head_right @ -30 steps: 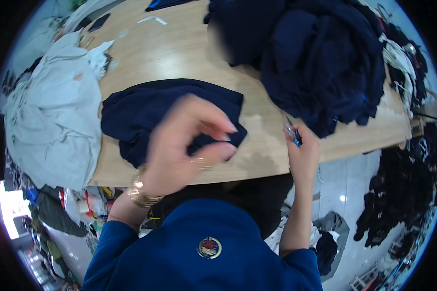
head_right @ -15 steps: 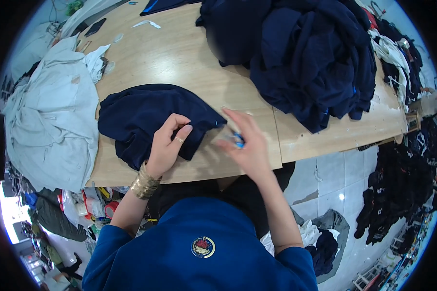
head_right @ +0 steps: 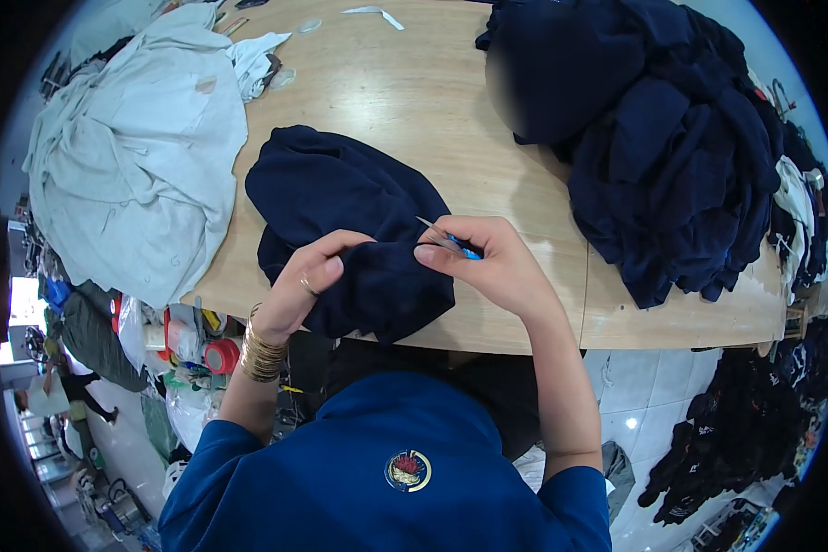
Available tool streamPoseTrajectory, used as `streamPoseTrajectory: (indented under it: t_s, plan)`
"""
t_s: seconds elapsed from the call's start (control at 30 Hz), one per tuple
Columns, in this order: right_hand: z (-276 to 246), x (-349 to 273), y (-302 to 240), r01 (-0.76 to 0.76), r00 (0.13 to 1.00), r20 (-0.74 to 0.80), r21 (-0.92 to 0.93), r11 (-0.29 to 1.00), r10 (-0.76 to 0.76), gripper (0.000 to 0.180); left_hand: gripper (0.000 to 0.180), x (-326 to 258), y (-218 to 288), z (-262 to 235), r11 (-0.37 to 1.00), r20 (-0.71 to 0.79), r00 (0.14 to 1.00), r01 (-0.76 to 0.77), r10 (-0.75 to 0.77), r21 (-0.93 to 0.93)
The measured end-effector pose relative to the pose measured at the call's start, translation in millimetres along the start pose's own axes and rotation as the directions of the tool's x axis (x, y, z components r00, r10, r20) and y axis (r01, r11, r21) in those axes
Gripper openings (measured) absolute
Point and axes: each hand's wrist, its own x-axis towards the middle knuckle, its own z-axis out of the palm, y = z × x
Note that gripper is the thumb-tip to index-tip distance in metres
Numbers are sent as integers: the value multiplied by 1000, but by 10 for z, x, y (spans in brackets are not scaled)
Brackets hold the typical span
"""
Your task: Trimming loose threads from navy blue garments using industrial thread nippers.
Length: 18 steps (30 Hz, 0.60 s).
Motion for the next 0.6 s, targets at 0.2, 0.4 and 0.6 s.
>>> streamPoseTrajectory:
  t_s: [0.2,0.4,0.6]
  plan:
    - [105,56,-22,60,957,-261,-243,968,-124,15,19,27,-20,46,993,-67,997,41,-34,113]
    - [417,-190,7,339,812,-284,-480,809,-510,33,18,14,-52,125,998,-112,992,63,-60,21]
    - [471,-232,145,409,731,-267,-566,716,-628,32,13,34,-47,211,999,-154,987,42,-46,-27]
